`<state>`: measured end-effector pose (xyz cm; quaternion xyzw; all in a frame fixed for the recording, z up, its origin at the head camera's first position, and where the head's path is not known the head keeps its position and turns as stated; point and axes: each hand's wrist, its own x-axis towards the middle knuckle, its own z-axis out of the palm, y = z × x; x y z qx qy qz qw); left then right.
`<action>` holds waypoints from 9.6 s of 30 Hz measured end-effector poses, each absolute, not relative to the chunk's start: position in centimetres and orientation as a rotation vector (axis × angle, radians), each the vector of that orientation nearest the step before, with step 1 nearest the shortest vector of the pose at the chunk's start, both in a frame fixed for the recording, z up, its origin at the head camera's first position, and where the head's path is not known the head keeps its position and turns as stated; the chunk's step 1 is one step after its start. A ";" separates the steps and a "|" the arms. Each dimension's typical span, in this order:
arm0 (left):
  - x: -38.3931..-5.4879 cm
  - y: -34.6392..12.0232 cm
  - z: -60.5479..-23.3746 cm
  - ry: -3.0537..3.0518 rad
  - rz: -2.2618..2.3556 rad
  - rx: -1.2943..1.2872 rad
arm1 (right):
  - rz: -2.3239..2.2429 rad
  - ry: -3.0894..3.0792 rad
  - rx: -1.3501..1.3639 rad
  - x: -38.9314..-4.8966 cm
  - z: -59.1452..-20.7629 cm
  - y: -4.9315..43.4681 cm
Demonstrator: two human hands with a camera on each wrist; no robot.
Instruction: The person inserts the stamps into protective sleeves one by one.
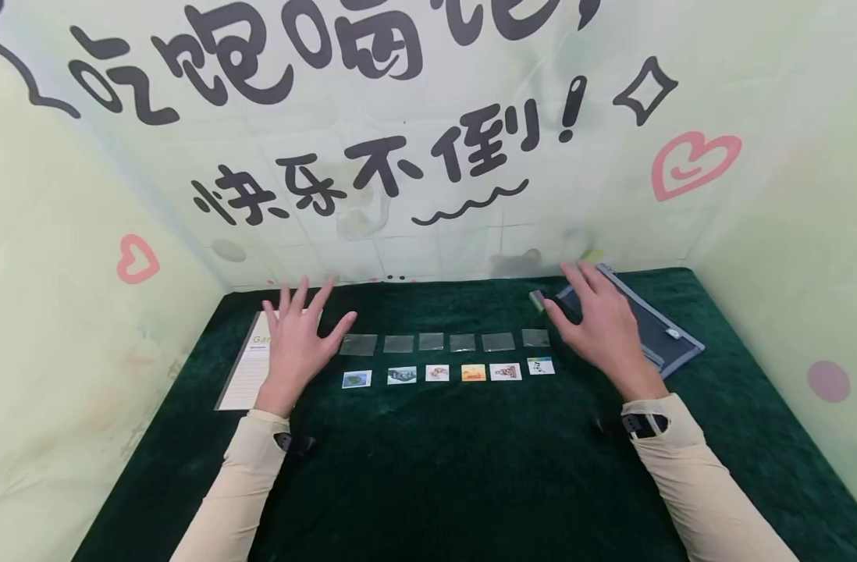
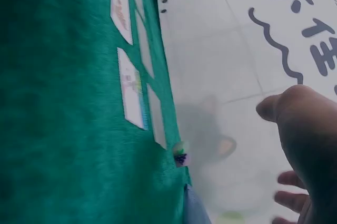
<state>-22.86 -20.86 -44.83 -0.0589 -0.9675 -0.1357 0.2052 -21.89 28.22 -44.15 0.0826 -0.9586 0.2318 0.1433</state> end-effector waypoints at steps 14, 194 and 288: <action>-22.3 -11.6 -45.0 -2.835 -0.813 -0.566 | 1.059 -2.900 0.398 -20.2 -46.3 28.6; -16.7 -10.4 -49.9 -2.462 -2.223 -0.490 | 1.984 -2.706 0.417 -16.5 -49.4 15.7; -16.6 -10.6 -50.1 -2.472 -2.214 -0.510 | 1.756 -2.765 0.425 -16.2 -49.4 15.6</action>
